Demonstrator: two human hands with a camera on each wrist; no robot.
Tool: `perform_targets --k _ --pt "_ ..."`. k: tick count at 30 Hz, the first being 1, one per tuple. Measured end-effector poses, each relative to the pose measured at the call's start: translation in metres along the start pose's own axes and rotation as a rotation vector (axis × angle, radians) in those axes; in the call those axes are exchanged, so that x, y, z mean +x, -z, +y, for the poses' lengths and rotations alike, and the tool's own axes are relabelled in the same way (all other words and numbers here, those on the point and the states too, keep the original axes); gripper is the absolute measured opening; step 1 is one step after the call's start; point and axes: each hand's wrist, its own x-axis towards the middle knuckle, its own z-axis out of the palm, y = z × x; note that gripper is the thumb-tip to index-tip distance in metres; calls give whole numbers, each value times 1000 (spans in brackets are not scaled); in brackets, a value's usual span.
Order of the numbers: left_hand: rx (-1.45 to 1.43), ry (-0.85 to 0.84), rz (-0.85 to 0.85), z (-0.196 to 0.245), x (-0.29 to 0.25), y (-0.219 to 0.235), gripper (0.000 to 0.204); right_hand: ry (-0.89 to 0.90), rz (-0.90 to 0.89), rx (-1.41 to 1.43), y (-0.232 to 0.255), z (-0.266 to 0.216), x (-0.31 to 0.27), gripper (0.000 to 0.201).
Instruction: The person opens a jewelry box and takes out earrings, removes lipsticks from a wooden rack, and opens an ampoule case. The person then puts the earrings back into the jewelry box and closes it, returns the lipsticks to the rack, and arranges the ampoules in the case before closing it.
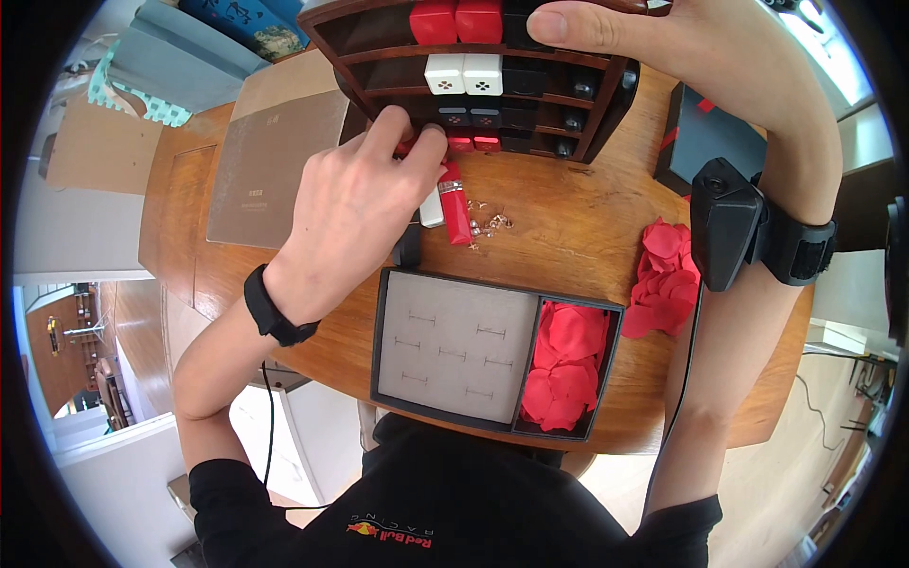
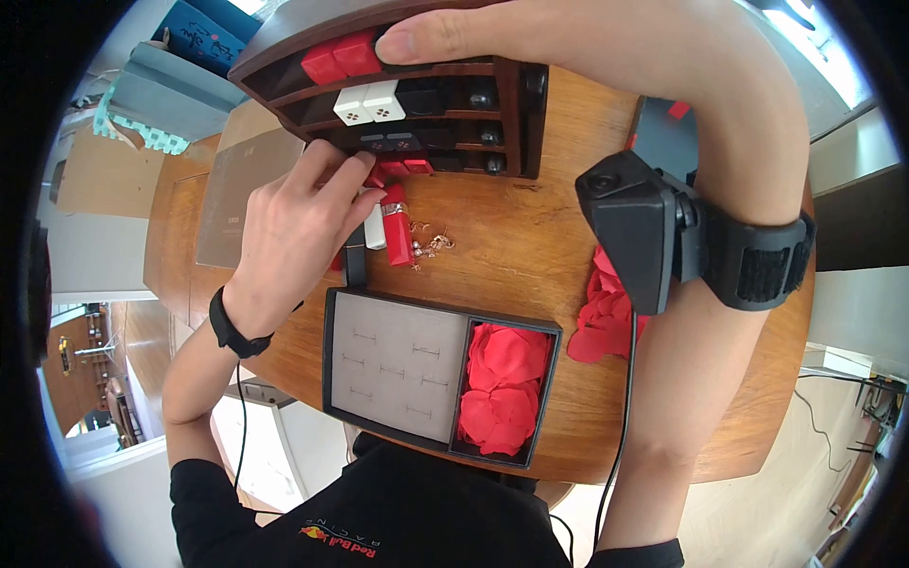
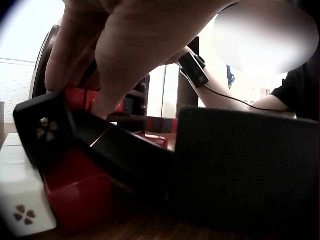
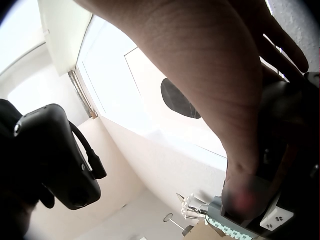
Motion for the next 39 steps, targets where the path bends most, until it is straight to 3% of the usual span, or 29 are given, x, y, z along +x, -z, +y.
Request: perform_targets --k 1,3,10,12,14,16,19,21,22,24,30,34,37,39 --pt "78 -43 18 0 1 -2 24 -1 2 0 -26 -22 10 97" --pt "156 -84 33 0 0 -4 23 -605 341 -911 -100 -83 41 97" --pt "152 -235 107 -3 -14 18 28 -679 372 -905 -101 -83 43 99" --pt "96 -255 120 0 -23 29 28 -606 377 -966 -100 -82 36 102" --pt "41 -217 -7 2 -31 36 39 -642 345 -969 -99 -82 37 103" --pt "54 -236 -25 6 -31 36 36 -671 310 -974 -96 -85 38 104" --pt "71 -264 -61 11 -29 35 31 -562 272 -869 -92 -95 47 104" --pt "78 -269 -81 13 -26 34 28 -967 466 -724 -94 -98 76 103" --pt "99 -272 -120 14 -24 33 25 -964 465 -725 -97 -95 73 103" --pt "120 -273 -158 14 -23 33 22 -787 437 -883 -102 -86 58 102" --pt "-10 -203 -234 11 -20 38 28 -627 322 -937 -96 -84 38 99" --pt "-161 -177 -201 9 -12 45 29 -628 280 -935 -98 -85 37 98" --pt "-220 -158 -162 12 -4 45 29 -623 348 -1014 -100 -84 37 98" --pt "-251 -152 -150 15 3 40 29 -640 324 -856 -92 -83 41 97"
